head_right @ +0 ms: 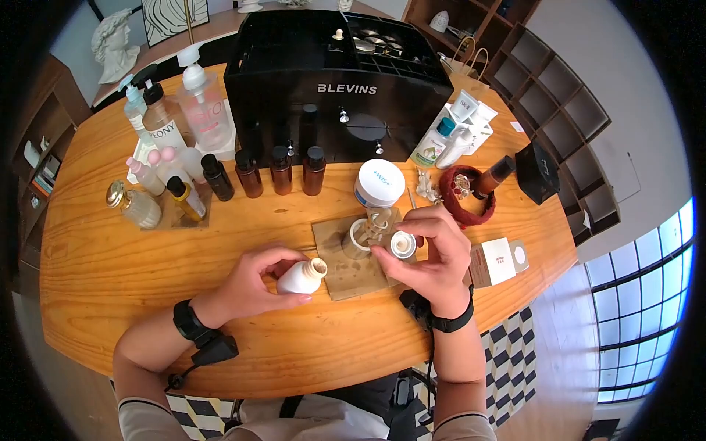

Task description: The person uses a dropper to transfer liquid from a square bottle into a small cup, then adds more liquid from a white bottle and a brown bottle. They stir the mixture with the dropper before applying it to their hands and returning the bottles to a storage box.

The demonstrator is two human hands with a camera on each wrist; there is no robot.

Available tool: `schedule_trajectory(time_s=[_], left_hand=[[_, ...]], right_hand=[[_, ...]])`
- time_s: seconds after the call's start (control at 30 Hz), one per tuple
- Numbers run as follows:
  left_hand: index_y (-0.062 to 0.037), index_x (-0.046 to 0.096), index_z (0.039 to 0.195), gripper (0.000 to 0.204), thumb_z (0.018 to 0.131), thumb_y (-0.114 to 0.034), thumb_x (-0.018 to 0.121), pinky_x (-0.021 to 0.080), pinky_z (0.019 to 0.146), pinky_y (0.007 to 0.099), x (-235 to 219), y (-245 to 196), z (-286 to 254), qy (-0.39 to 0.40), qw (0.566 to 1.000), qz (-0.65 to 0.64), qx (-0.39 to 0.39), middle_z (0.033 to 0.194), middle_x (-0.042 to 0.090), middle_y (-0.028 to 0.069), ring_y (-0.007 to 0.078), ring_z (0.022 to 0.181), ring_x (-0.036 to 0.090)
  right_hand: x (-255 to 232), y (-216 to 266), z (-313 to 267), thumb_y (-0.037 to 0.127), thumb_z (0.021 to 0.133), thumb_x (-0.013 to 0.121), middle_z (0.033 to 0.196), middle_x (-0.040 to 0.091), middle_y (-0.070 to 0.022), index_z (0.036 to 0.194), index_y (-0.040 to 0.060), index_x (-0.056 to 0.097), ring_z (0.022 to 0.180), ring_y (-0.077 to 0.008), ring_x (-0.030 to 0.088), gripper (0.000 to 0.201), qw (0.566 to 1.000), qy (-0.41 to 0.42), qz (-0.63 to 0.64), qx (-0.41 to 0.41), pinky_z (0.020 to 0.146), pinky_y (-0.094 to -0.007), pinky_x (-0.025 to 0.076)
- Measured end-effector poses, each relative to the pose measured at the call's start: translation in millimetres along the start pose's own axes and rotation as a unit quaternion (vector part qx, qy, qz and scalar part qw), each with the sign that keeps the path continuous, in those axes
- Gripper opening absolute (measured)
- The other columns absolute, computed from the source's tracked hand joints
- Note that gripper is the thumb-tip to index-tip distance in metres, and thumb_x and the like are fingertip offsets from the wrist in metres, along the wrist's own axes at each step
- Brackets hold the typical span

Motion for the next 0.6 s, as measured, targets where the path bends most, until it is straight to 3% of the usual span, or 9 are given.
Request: schedule_trajectory(time_s=[0.1,0.2,0.27,0.5,0.6], left_hand=[[-0.0012,0.064,0.119,0.051,0.076,-0.016,0.088,0.056,0.081,0.0273,1,-1,0,0.015,1.0,0.01,-0.005,0.111,0.069,0.0089,0.0144,0.097,0.068],[-0.0007,0.065,0.117,0.051,0.076,-0.02,0.088,0.057,0.079,0.0285,1,-2,0,0.01,1.0,0.002,-0.009,0.108,0.07,0.01,0.0167,0.095,0.069],[-0.0002,0.066,0.115,0.05,0.077,-0.025,0.088,0.058,0.078,0.0298,1,-2,0,0.001,1.0,-0.007,-0.011,0.105,0.071,0.0113,0.0189,0.093,0.071],[0.0005,0.066,0.114,0.051,0.077,-0.025,0.088,0.057,0.078,0.0299,1,-3,1,0.006,1.0,0.0,-0.004,0.104,0.071,0.0118,0.0192,0.093,0.071],[0.0008,0.066,0.114,0.051,0.077,-0.026,0.088,0.057,0.078,0.0301,0,-4,1,0.007,1.0,-0.002,-0.005,0.104,0.071,0.0119,0.0192,0.092,0.071]], right_hand=[[4,0,-2,0.002,0.064,0.091,0.091,0.066,-0.011,0.091,0.0013,0.065,0.08,-0.0176,0.063,0.038,1.0,0.009,-0.002,-0.022,0.07,-0.0283,0.052],[10,1,-4,0.001,0.063,0.09,0.094,0.064,-0.0119,0.095,-0.0005,0.063,0.085,-0.0192,0.061,0.042,0.999,0.042,0.001,-0.018,0.079,-0.031,0.05],[11,5,0,0.004,0.065,0.092,0.089,0.066,-0.0106,0.09,0.0025,0.064,0.074,-0.0168,0.064,0.037,0.999,0.017,-0.013,-0.046,0.063,-0.0262,0.053],[12,4,0,0.004,0.064,0.092,0.089,0.066,-0.0106,0.09,0.0019,0.065,0.073,-0.0157,0.064,0.038,0.999,0.035,-0.035,-0.017,0.062,-0.0256,0.052],[7,8,2,0.004,0.064,0.092,0.088,0.066,-0.0099,0.09,0.0018,0.065,0.072,-0.0134,0.063,0.038,0.997,0.003,-0.041,-0.063,0.059,-0.0239,0.051]])
Point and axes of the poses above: each hand's wrist, its own z-axis towards the middle knuckle, its own x-axis out of the palm, y = z × x, the point moved 6 cm from there along z, towards the middle knuckle
